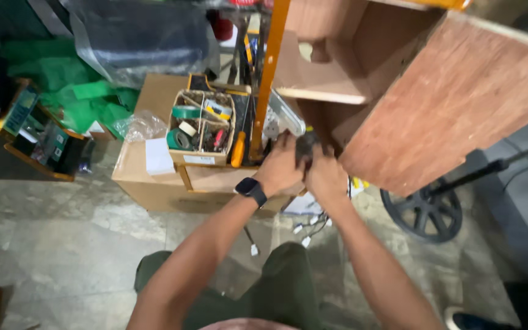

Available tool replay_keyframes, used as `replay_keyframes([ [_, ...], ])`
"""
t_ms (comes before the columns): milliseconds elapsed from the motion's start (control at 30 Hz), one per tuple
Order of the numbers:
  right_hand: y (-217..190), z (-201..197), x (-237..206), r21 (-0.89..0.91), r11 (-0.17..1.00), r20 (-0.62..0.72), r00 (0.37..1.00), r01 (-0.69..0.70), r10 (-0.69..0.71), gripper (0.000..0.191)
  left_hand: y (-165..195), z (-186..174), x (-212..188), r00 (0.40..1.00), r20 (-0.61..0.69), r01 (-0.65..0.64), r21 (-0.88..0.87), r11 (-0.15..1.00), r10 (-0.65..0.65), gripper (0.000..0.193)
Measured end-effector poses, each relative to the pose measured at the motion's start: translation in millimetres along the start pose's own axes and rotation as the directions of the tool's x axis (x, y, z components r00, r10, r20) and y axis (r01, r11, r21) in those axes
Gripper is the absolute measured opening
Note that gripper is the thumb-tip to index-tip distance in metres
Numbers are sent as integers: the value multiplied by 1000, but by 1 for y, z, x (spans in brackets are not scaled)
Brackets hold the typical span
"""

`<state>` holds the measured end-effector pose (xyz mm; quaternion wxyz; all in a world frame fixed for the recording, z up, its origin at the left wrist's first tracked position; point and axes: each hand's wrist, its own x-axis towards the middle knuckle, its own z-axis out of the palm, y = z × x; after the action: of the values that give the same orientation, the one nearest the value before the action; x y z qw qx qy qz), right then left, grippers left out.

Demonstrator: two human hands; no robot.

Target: The person solders a component on an electronic device resting on a cardboard box on the floor, then carries the device to a work desk, connects it to a computer setup, unplugs and rearranges cables, and uses a screwdriver and pliers on the device and a power strip.

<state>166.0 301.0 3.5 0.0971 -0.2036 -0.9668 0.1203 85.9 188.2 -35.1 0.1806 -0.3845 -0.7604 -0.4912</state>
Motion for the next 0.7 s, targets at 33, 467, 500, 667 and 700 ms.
replay_keyframes([
  [33, -2, 1, 4, -9, 1000, 31, 999, -14, 14, 49, -2, -2, -11, 999, 21, 38, 8, 999, -39, 61],
  [467, 8, 33, 76, 36, 999, 43, 998, -41, 39, 52, -10, 3, -29, 945, 327, -164, 477, 863, -1, 23],
  [500, 7, 33, 76, 124, 991, 38, 999, -43, 38, 51, -9, 5, -28, 921, 387, -175, 518, 837, -46, 23],
  [667, -4, 24, 80, 63, 979, 87, 978, -193, 188, 46, -10, 12, -25, 963, 267, -111, 496, 861, -30, 27],
  [700, -6, 22, 81, 86, 967, 104, 967, -241, 232, 48, -11, 12, -24, 967, 252, -92, 476, 875, -36, 28],
])
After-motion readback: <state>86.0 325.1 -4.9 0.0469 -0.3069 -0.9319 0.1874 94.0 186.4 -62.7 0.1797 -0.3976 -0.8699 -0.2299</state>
